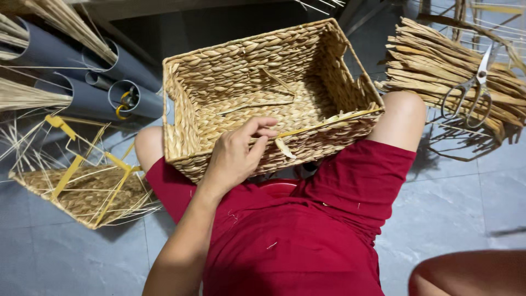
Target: The person sits on the floor with a woven water hyacinth basket on their lap and weaves a flat strip along the basket's rim, tucking and pressing the strip into the woven edge and working it around the rim to secure the border.
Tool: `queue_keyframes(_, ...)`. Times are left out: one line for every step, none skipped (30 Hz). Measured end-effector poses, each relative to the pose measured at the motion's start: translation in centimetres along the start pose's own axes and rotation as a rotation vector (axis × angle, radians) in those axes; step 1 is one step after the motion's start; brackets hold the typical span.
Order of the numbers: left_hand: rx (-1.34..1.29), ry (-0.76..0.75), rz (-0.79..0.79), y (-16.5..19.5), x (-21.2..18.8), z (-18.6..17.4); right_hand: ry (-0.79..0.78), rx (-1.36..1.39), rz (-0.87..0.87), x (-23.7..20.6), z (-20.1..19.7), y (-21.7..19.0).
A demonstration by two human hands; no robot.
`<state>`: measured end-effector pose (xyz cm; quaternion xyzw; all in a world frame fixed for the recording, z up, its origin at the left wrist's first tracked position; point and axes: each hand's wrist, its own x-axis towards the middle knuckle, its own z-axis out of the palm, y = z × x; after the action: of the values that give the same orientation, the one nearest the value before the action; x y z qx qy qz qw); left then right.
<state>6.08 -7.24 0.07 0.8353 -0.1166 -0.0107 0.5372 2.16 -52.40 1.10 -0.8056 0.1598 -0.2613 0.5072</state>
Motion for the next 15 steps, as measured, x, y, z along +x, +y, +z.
queue_keyframes(-0.003, -0.007, -0.008, -0.1, 0.1, 0.1, -0.044, -0.164, -0.109, -0.8, 1.7, -1.1)
queue_keyframes(-0.006, -0.016, -0.015, -0.1, 0.3, 0.2, -0.113, -0.234, -0.192, -1.3, 2.4, -2.9)
queue_keyframes(0.041, -0.016, 0.006, -0.2, 0.4, 0.2, -0.200, -0.276, -0.253, -1.6, 2.3, -5.2)
queue_keyframes(0.086, -0.015, 0.026, -0.3, 0.4, 0.2, -0.306, -0.299, -0.298, -2.1, 2.4, -7.5)
queue_keyframes(0.132, -0.014, 0.047, -0.4, 0.4, 0.2, -0.422, -0.303, -0.324, -2.6, 2.7, -9.4)
queue_keyframes(0.137, -0.028, 0.044, -0.5, 0.4, 0.1, -0.555, -0.300, -0.347, -2.9, 4.9, -10.2)
queue_keyframes(0.143, -0.041, 0.040, -0.6, 0.4, -0.1, -0.680, -0.292, -0.374, -3.0, 7.3, -10.3)
queue_keyframes(0.149, -0.054, 0.034, -0.6, 0.3, -0.2, -0.758, -0.267, -0.416, -3.2, 9.7, -10.1)
queue_keyframes(0.156, -0.053, 0.033, -0.7, 0.3, -0.2, -0.802, -0.230, -0.468, -3.4, 11.8, -9.6)
queue_keyframes(0.163, -0.053, 0.033, -0.7, 0.3, -0.3, -0.845, -0.191, -0.519, -3.6, 13.3, -8.9)
queue_keyframes(0.172, -0.052, 0.036, -0.7, 0.4, -0.4, -0.856, -0.167, -0.511, -4.0, 14.4, -8.1)
queue_keyframes(0.162, -0.047, 0.056, -0.7, 0.5, -0.5, -0.864, -0.143, -0.506, -4.2, 15.2, -7.3)
queue_keyframes(0.150, -0.041, 0.074, -0.7, 0.6, -0.6, -0.876, -0.121, -0.501, -4.4, 15.9, -6.6)
queue_keyframes(0.135, -0.036, 0.087, -0.6, 0.6, -0.6, -0.881, -0.162, -0.512, -4.5, 16.4, -6.2)
queue_keyframes(0.134, -0.045, 0.056, -0.5, 0.5, -0.6, -0.886, -0.205, -0.521, -4.6, 16.7, -6.0)
